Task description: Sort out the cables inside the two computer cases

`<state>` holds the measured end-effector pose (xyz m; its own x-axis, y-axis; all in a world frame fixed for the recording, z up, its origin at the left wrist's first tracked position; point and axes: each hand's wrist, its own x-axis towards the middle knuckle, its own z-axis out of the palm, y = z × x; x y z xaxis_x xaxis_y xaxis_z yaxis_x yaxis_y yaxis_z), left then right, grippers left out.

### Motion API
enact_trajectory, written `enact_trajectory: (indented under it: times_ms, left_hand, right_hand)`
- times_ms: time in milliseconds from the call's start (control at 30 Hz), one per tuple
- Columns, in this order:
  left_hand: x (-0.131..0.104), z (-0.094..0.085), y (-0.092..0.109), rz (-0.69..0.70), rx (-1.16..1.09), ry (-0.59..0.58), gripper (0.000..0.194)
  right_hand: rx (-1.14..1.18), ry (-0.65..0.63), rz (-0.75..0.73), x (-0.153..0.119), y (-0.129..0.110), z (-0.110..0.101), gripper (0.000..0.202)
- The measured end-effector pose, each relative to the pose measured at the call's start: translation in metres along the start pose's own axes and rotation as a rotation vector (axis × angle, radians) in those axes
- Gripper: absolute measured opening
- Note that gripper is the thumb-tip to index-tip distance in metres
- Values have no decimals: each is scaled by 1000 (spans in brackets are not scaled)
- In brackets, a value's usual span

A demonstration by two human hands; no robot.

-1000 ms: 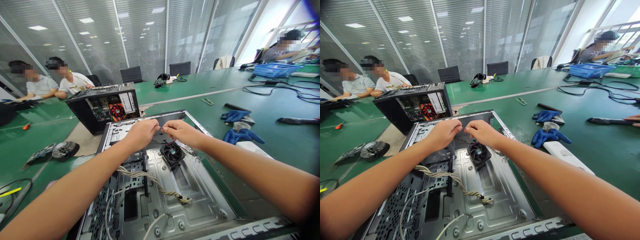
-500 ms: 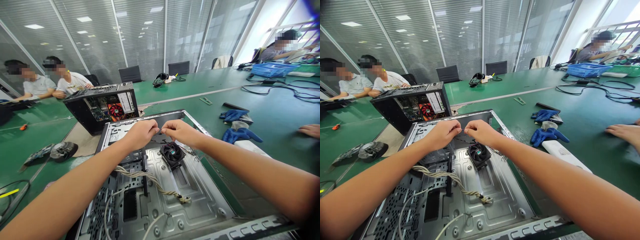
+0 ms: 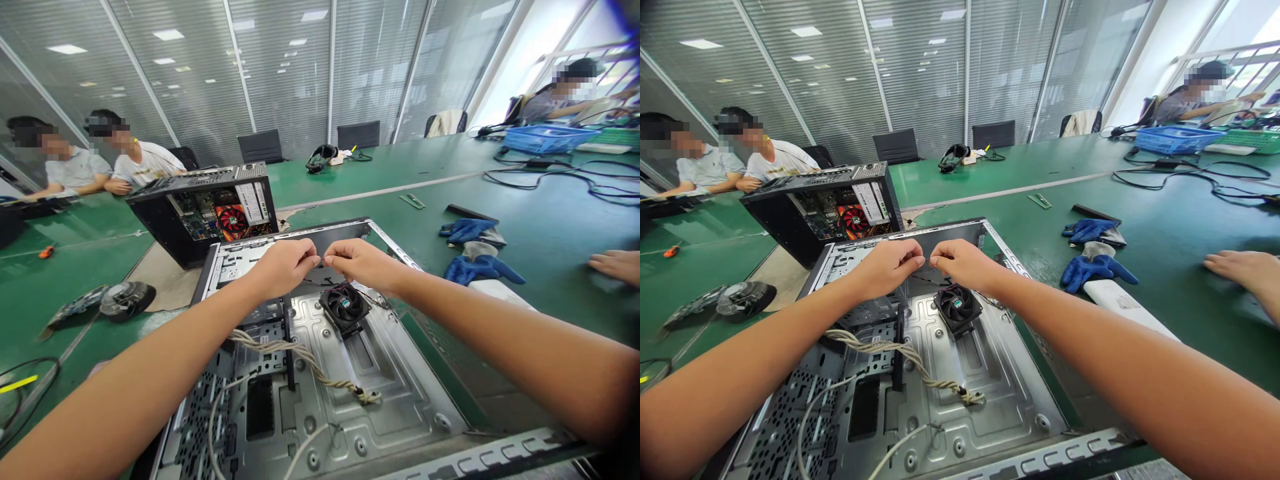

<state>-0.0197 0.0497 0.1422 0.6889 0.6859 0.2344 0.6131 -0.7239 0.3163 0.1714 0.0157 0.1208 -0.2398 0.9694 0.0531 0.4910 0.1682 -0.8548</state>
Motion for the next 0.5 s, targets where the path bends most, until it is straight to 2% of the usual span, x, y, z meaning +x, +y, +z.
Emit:
enact_trajectory:
  times_ms: [233,500]
  left_hand:
    - [-1,1,0,29,30,16,14]
    - [4,-2,3,-165,-231,-66,29]
  right_hand:
    - [49,-21,17,1,4,0,18]
    - [-17,26,-98,2,2,0,14]
